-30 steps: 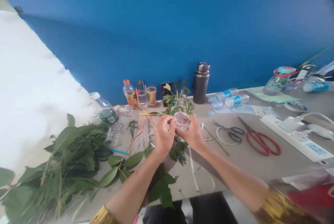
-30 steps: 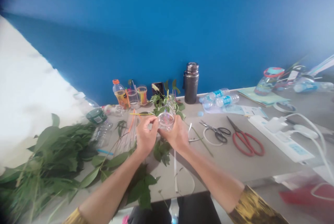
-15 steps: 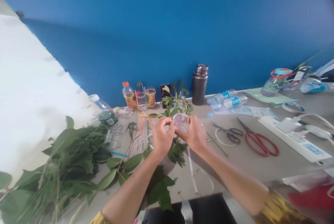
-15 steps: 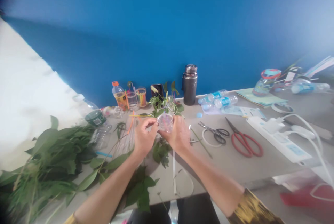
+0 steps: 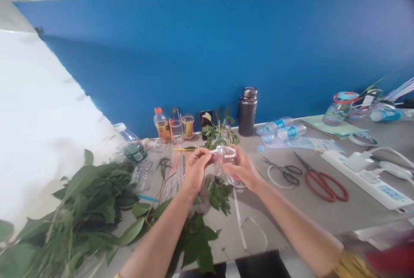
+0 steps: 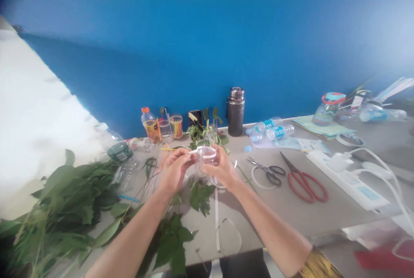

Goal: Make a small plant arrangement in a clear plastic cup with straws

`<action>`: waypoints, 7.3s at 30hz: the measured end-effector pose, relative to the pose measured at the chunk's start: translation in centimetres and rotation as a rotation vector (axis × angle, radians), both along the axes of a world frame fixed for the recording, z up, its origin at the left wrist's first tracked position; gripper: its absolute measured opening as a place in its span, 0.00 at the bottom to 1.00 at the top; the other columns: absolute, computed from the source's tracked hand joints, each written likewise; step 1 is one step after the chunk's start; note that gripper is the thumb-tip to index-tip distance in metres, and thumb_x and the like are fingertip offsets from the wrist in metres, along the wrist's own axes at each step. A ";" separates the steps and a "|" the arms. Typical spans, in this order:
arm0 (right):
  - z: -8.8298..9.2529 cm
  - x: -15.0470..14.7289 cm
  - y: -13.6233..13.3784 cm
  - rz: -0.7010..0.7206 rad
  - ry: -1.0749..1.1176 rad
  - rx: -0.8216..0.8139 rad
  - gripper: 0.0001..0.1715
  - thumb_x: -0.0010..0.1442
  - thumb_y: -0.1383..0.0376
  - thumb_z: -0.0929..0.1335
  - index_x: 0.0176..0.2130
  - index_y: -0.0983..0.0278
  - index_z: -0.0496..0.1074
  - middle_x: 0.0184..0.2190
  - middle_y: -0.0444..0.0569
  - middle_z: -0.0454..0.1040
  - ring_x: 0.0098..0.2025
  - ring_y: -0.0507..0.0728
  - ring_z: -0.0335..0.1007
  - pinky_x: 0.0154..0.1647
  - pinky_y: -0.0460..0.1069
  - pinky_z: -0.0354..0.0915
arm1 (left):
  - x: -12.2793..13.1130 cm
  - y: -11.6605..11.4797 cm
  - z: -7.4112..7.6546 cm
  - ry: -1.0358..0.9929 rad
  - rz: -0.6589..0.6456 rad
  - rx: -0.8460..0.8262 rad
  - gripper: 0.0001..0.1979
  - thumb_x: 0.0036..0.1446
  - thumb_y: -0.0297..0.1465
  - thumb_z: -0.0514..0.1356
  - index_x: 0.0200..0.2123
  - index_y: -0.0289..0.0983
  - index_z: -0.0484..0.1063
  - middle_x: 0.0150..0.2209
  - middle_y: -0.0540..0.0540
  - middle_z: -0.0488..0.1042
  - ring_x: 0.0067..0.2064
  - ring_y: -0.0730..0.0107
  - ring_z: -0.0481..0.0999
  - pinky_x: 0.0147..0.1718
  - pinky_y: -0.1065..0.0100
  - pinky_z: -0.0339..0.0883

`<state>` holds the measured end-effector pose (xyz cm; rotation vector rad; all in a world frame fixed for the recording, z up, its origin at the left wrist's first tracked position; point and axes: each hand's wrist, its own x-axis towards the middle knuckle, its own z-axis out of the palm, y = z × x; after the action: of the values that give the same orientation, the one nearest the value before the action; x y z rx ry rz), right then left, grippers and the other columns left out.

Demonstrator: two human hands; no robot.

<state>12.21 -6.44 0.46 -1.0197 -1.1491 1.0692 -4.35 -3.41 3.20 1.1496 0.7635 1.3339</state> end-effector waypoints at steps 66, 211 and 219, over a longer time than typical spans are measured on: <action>0.2 1.1 0.8 0.201 0.701 -0.004 0.19 0.57 0.59 0.74 0.47 0.61 0.74 0.39 0.49 0.82 0.37 0.60 0.80 0.34 0.53 0.73 | -1.9 -1.3 2.5 -0.471 -0.452 -0.117 0.04 0.49 0.26 0.64 0.25 0.37 0.71 0.55 0.40 0.78 0.64 0.46 0.69 0.61 0.42 0.63; 5.2 1.4 -2.5 -0.245 -0.722 0.400 0.06 0.62 0.61 0.69 0.35 0.59 0.77 0.35 0.47 0.78 0.38 0.56 0.75 0.37 0.47 0.67 | 0.5 -2.1 0.1 0.036 -0.184 -0.029 0.28 0.54 0.43 0.68 0.55 0.39 0.68 0.43 0.42 0.78 0.43 0.58 0.79 0.39 0.61 0.73; 5.4 1.9 -2.4 -0.241 -0.791 0.358 0.07 0.62 0.58 0.70 0.37 0.58 0.77 0.37 0.47 0.81 0.39 0.58 0.77 0.37 0.48 0.67 | 0.3 -2.2 0.7 -0.013 -0.223 -0.044 0.21 0.55 0.41 0.67 0.47 0.38 0.71 0.45 0.41 0.78 0.41 0.59 0.79 0.34 0.65 0.72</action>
<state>14.07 -8.87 5.87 -1.2851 -1.7127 0.2243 -4.06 -5.56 3.93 1.1547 0.6321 1.1322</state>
